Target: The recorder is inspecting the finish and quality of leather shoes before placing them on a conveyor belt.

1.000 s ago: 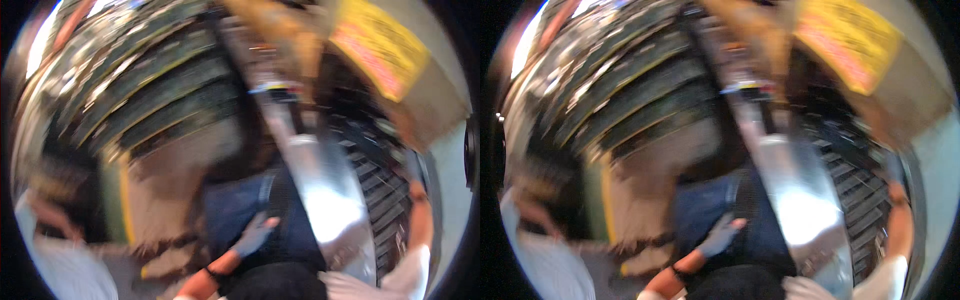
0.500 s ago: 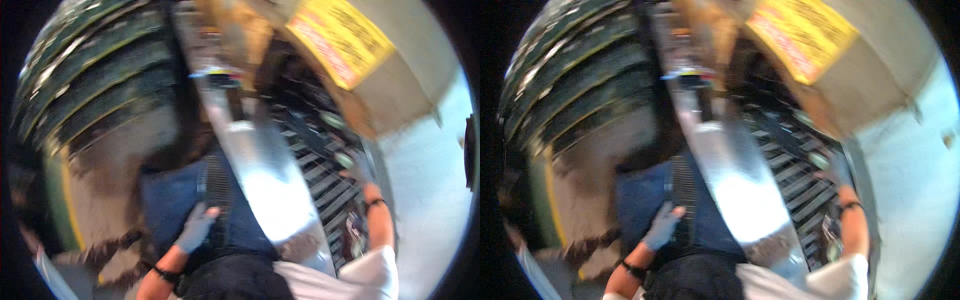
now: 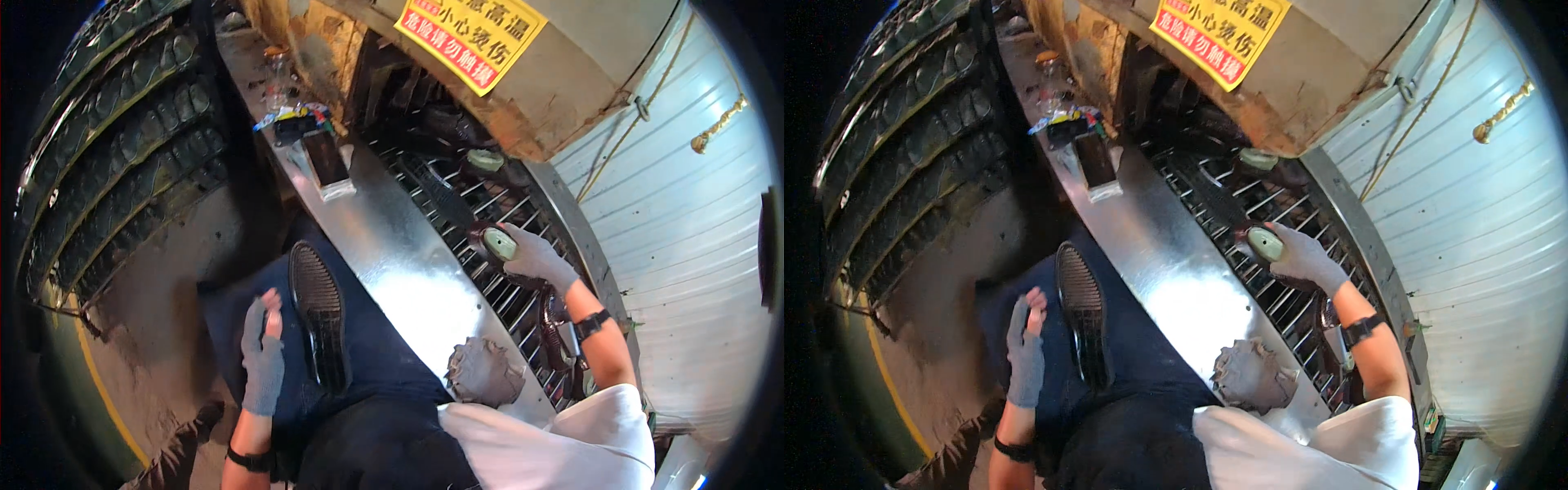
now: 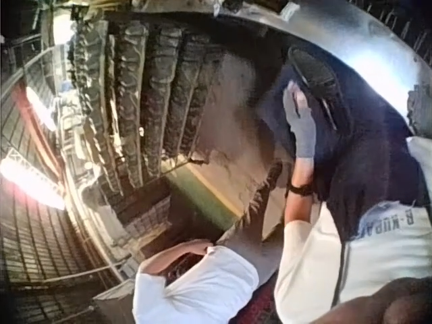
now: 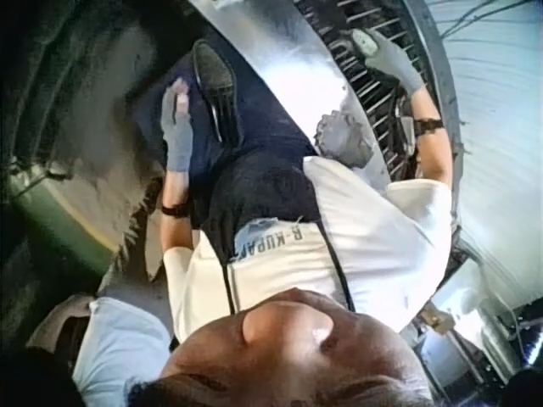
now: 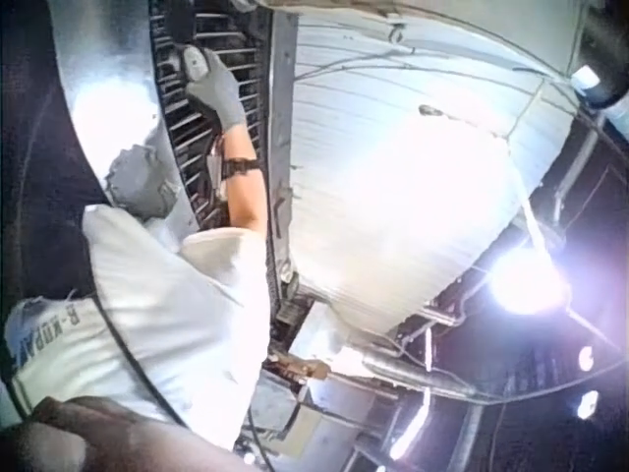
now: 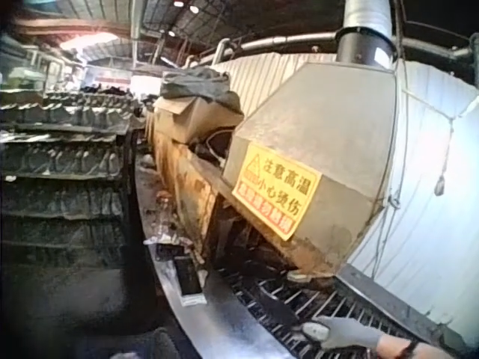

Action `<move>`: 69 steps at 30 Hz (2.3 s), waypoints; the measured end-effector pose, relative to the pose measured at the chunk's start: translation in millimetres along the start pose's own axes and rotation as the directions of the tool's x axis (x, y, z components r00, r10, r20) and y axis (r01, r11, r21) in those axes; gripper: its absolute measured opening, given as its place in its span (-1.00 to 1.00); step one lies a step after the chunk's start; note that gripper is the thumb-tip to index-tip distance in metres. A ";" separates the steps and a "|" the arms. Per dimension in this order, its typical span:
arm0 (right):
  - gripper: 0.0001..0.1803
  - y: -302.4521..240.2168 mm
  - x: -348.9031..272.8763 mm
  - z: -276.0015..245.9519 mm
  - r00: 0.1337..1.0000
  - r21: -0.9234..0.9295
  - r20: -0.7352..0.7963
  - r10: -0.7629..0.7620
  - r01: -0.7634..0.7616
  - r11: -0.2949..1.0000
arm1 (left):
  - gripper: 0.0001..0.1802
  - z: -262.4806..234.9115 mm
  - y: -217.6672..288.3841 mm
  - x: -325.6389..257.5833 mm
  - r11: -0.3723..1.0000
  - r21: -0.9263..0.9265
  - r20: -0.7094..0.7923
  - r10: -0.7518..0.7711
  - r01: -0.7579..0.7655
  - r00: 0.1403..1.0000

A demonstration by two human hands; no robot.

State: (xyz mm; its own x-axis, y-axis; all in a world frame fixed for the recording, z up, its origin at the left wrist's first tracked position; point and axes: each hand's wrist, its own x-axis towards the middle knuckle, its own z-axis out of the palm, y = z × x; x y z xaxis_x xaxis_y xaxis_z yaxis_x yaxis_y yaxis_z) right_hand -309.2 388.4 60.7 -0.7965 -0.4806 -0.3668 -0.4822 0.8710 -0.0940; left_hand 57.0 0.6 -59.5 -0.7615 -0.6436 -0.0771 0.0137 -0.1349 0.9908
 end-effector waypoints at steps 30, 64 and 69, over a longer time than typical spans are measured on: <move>-0.26 -250.9 -84.5 76.2 0.814 0.877 0.242 -0.527 -0.416 -0.241 | -0.30 33.0 13.3 100.1 0.953 0.226 0.116 0.178 -0.201 0.977; -0.11 -303.3 -63.0 134.6 0.714 0.794 0.350 -0.606 -0.570 -0.212 | -0.17 -6.2 71.8 53.7 0.900 -0.409 0.317 -0.017 0.152 0.948; -0.11 -301.8 -63.3 134.6 0.728 0.845 0.292 -0.621 -0.500 -0.189 | -0.17 -5.7 70.9 50.1 0.913 -0.380 0.292 -0.032 0.147 0.956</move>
State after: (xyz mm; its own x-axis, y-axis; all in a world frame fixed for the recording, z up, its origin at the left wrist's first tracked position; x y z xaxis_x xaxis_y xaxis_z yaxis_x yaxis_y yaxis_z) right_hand -64.2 169.7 -12.3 -0.1743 -0.8606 -0.4786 0.7976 0.1617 -0.5812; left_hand 23.5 -45.6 6.3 -0.9174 -0.3911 -0.0731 0.1469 -0.5036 0.8514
